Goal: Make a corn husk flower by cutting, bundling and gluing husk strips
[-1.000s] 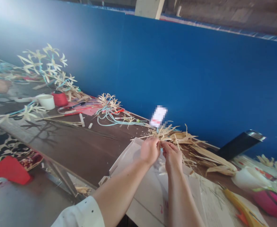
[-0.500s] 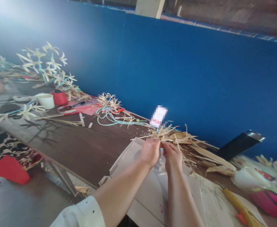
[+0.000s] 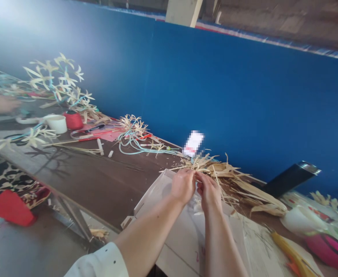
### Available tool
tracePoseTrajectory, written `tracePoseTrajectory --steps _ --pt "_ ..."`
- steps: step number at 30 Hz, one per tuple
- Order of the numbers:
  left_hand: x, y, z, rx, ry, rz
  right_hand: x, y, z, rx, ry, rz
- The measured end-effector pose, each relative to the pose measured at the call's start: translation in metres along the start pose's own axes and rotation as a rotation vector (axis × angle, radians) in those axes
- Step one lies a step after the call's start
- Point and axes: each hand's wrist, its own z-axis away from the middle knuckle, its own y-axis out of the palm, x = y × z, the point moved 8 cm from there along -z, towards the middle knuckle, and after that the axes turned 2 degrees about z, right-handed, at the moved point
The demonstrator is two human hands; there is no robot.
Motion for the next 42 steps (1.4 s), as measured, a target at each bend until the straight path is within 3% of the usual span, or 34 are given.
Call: tracePoseTrajectory --steps 15,29,42 --pt "0.015 0.001 -0.004 -0.052 -0.162 0.222 -0.003 -0.012 -0.007 -0.114 -0.071 0.045" --pt "0.033 0.016 -0.007 0.046 -0.387 0.444 0.007 0.000 0.002 -0.002 -0.106 -0.009" --pt "0.029 0.015 -0.007 0.069 -0.356 0.404 0.007 -0.005 -0.002 -0.033 -0.145 0.071"
